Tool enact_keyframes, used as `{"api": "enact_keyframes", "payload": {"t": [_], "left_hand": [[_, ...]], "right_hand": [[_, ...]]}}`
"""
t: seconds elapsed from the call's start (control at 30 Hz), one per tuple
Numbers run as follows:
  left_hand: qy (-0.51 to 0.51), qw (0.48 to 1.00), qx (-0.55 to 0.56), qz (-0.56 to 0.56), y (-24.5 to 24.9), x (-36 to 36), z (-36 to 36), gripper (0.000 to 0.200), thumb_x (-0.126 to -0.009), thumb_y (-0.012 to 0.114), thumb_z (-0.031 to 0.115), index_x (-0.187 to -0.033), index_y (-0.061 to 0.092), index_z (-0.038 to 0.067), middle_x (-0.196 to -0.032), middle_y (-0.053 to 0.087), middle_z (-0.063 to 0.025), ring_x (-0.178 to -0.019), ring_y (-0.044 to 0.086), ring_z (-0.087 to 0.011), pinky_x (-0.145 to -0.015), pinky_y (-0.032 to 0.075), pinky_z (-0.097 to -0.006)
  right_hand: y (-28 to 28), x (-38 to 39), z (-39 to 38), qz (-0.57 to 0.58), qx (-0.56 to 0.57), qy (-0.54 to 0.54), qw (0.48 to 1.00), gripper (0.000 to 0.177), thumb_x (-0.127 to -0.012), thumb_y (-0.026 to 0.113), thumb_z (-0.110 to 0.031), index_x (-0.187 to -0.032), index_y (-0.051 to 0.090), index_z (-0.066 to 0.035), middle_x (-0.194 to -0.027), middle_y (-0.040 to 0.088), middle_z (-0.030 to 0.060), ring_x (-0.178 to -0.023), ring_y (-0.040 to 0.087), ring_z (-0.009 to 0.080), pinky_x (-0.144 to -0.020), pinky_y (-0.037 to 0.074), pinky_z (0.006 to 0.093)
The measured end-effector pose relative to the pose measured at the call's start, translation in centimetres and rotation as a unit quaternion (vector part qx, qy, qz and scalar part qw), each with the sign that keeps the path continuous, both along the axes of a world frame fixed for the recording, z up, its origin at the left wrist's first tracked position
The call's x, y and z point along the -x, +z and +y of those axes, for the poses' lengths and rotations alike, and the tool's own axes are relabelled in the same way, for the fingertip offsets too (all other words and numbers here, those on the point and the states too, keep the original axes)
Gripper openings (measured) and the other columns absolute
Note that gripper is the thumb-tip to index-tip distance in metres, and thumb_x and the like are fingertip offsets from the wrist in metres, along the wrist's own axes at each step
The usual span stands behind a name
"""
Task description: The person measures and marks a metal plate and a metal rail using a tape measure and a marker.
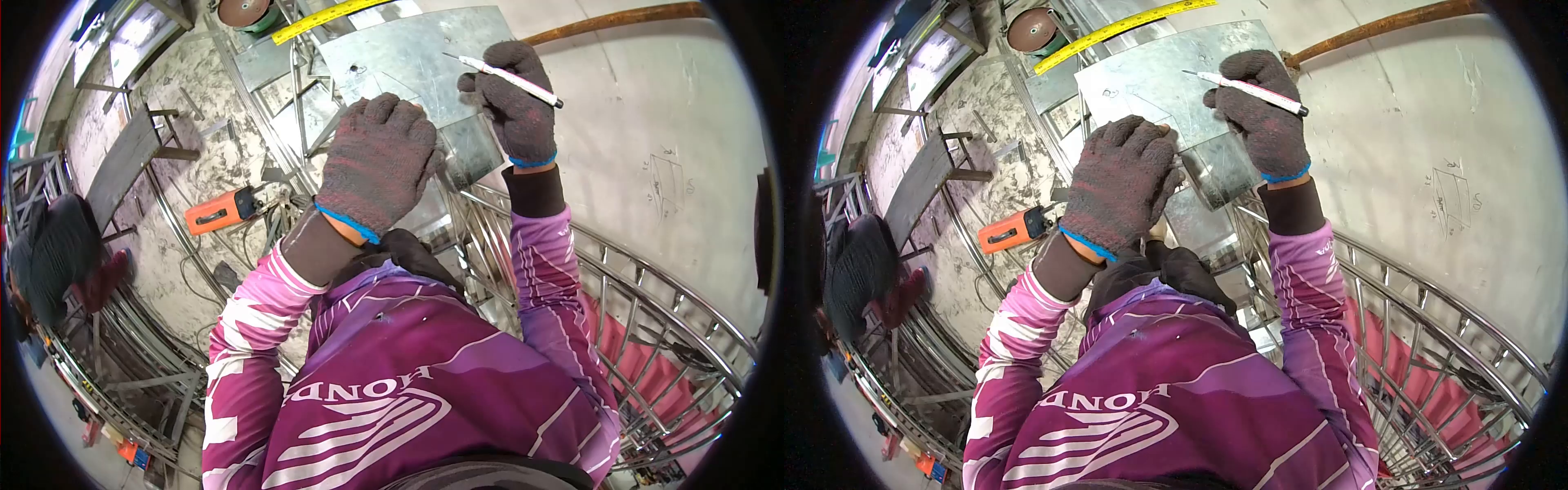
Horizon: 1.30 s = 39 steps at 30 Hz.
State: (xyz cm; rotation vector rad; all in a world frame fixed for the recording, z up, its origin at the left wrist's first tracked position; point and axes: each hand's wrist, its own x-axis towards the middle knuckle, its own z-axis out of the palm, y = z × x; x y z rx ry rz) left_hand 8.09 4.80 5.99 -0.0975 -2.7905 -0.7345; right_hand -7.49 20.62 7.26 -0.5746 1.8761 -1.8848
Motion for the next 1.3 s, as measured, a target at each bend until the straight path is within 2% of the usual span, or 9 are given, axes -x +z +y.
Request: {"api": "enact_keyframes", "payload": {"t": [0.13, 0.23, 0.37, 0.4, 0.5, 0.77, 0.87, 1.1, 1.3], "left_hand": [[0.028, 0.989, -0.145, -0.007, 0.0, -1.3, -3.0, 0.034, -0.090, 0.066, 0.013, -0.121, 0.061, 0.000, -0.113, 0.066, -0.0205, -0.099, 0.064, -0.0385, -0.086, 0.052, -0.0443], [0.140, 0.899, -0.416, 0.008, -3.5, -3.2, -5.5, 0.032, -0.102, 0.056, 0.014, -0.131, 0.059, 0.001, -0.094, 0.065, -0.0054, -0.075, 0.055, -0.0089, -0.069, 0.048, -0.0275], [0.243, 0.802, -0.545, -0.033, -6.9, -4.9, -8.3, 0.034, -0.102, 0.051, 0.010, -0.135, 0.056, 0.005, -0.101, 0.065, -0.0058, -0.072, 0.056, -0.0103, -0.067, 0.051, -0.0289], [0.231, 0.786, -0.573, 0.001, -7.9, -4.7, -8.5, 0.025, -0.098, 0.054, 0.008, -0.122, 0.061, 0.004, -0.079, 0.055, -0.0008, -0.064, 0.053, -0.0113, -0.063, 0.046, -0.0266], [0.224, 0.741, -0.632, -0.012, -9.7, -4.3, -9.4, 0.012, -0.095, 0.054, 0.006, -0.106, 0.059, 0.005, -0.079, 0.054, 0.0000, -0.061, 0.050, -0.0115, -0.060, 0.044, -0.0261], [0.273, 0.775, -0.562, -0.098, -6.2, -2.5, -10.3, 0.012, -0.092, 0.063, 0.018, -0.099, 0.064, 0.008, -0.072, 0.050, 0.0034, -0.055, 0.042, -0.0062, -0.051, 0.035, -0.0239], [0.244, 0.904, -0.349, 0.026, -6.9, -2.0, -12.1, 0.030, -0.092, 0.060, 0.023, -0.107, 0.067, -0.001, -0.089, 0.070, -0.0095, -0.082, 0.068, -0.0216, -0.081, 0.054, -0.0334], [0.197, 0.975, -0.094, 0.031, 0.9, 1.1, -14.6, 0.034, -0.092, 0.057, 0.029, -0.107, 0.071, 0.002, -0.100, 0.072, -0.0237, -0.098, 0.070, -0.0388, -0.086, 0.053, -0.0424], [0.121, 0.966, -0.217, 0.070, 2.2, 0.4, -12.9, 0.028, -0.094, 0.057, 0.008, -0.119, 0.067, 0.002, -0.112, 0.071, -0.0103, -0.103, 0.065, -0.0182, -0.093, 0.050, -0.0303]], "right_hand": [[-0.2, -0.2, 0.5, 0.033, 0.000, -0.002, 0.999, 0.025, -0.091, 0.056, 0.000, -0.116, 0.054, -0.001, -0.082, 0.064, 0.0098, -0.078, 0.065, 0.0190, -0.067, 0.053, 0.0301], [0.6, -1.1, 2.2, 0.060, -0.001, -0.047, 0.997, 0.024, -0.091, 0.058, -0.001, -0.115, 0.057, 0.001, -0.081, 0.065, 0.0104, -0.073, 0.063, 0.0181, -0.064, 0.050, 0.0296], [0.2, -0.7, 6.1, 0.165, -0.046, -0.169, 0.971, 0.022, -0.090, 0.060, -0.003, -0.110, 0.061, 0.004, -0.080, 0.065, 0.0116, -0.067, 0.059, 0.0161, -0.064, 0.047, 0.0273], [-0.5, -0.5, 7.4, 0.138, -0.026, -0.199, 0.970, 0.023, -0.089, 0.061, -0.004, -0.111, 0.061, 0.004, -0.081, 0.065, 0.0114, -0.067, 0.059, 0.0158, -0.064, 0.047, 0.0275], [-2.1, -0.3, 9.9, 0.104, -0.008, -0.242, 0.965, 0.027, -0.089, 0.063, -0.006, -0.114, 0.060, 0.004, -0.081, 0.064, 0.0101, -0.067, 0.057, 0.0150, -0.064, 0.047, 0.0272], [-3.8, 1.4, 11.5, 0.098, -0.028, -0.288, 0.952, 0.027, -0.090, 0.068, -0.004, -0.117, 0.065, -0.001, -0.088, 0.068, 0.0064, -0.074, 0.062, 0.0135, -0.069, 0.052, 0.0272], [-3.7, 0.7, 12.1, 0.092, -0.026, -0.266, 0.959, 0.028, -0.088, 0.071, -0.007, -0.116, 0.066, -0.001, -0.087, 0.067, 0.0054, -0.074, 0.062, 0.0137, -0.069, 0.053, 0.0278], [-6.5, -2.5, 14.7, 0.009, -0.017, -0.251, 0.968, 0.030, -0.088, 0.070, -0.006, -0.116, 0.064, 0.000, -0.086, 0.066, 0.0059, -0.075, 0.062, 0.0138, -0.070, 0.052, 0.0285], [-8.4, -3.6, 16.0, -0.012, -0.002, -0.238, 0.971, 0.029, -0.088, 0.068, -0.006, -0.116, 0.063, 0.002, -0.087, 0.066, 0.0062, -0.075, 0.060, 0.0134, -0.071, 0.051, 0.0279]]}}
